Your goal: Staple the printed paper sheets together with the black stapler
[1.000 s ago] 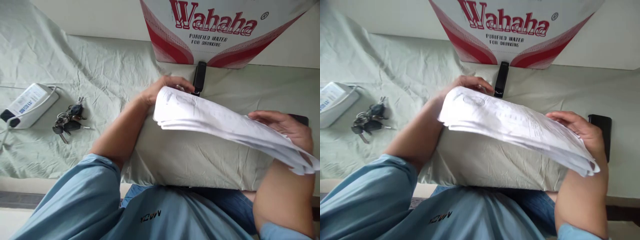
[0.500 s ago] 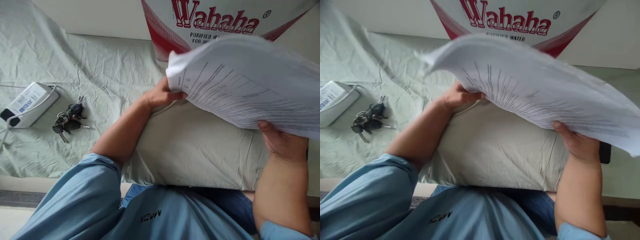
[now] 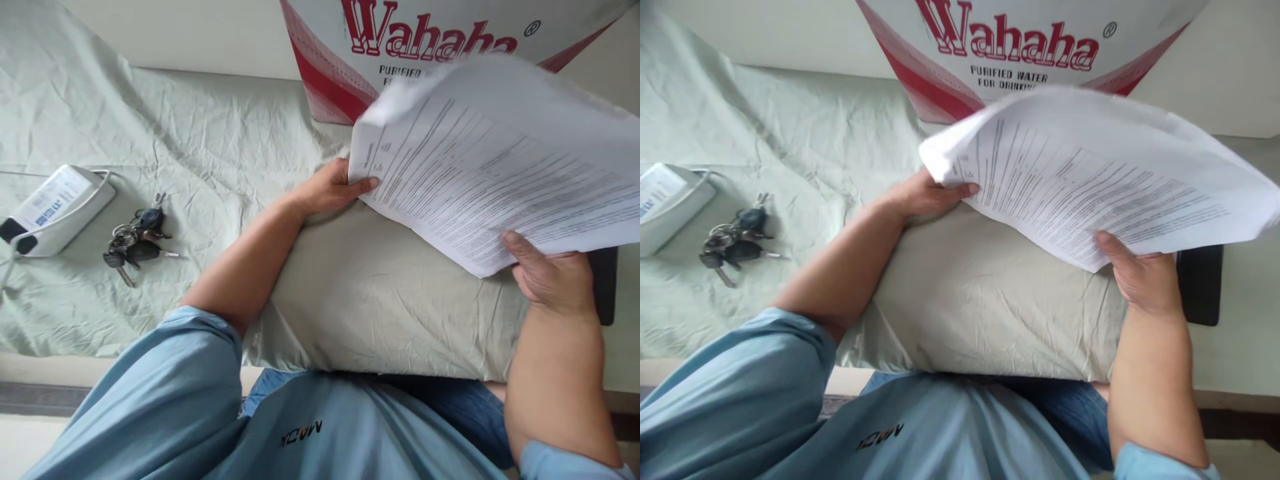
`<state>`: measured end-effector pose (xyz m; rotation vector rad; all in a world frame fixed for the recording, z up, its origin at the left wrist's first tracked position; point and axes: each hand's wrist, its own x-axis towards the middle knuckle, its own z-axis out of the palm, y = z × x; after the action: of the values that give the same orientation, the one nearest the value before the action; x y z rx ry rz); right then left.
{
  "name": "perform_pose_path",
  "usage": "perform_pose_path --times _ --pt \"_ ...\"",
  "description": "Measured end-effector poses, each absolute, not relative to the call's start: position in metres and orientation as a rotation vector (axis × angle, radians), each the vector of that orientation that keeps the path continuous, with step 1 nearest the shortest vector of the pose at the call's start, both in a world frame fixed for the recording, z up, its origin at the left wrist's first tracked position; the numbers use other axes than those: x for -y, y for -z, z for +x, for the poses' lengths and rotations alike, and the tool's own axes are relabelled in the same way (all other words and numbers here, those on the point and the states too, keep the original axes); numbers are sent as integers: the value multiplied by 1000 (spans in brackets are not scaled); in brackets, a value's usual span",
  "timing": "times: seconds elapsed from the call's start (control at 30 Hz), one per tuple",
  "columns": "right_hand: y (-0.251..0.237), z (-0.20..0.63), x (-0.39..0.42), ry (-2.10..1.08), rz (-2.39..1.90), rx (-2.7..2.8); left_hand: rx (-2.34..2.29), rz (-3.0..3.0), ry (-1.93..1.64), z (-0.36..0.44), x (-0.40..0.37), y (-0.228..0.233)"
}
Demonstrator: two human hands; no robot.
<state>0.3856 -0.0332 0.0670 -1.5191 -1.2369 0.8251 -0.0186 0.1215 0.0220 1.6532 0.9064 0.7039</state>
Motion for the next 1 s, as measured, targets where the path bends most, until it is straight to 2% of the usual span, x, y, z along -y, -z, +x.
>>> perform_pose_path --times 0.1,0.3,0.5,0.77,0.87,1.0 --pt "-69 378 36 -872 -1517 1169 -897 1590 -712 -16 -122 -26" --pt "-77 399 41 -1232 -1696 1062 -936 1516 -681 -25 -118 -33" --pt "-88 444 39 -977 -1761 1007 -782 1480 -463 -26 -116 -46" --pt "-89 405 45 -1342 -1678 1287 -676 1481 -26 1 -99 -76" --pt "-81 381 41 -1288 -1668 1218 -638 1529 -20 4 -100 -72" --pt "-74 371 35 -1199 -1761 1049 -760 1552 -215 3 -106 -60"
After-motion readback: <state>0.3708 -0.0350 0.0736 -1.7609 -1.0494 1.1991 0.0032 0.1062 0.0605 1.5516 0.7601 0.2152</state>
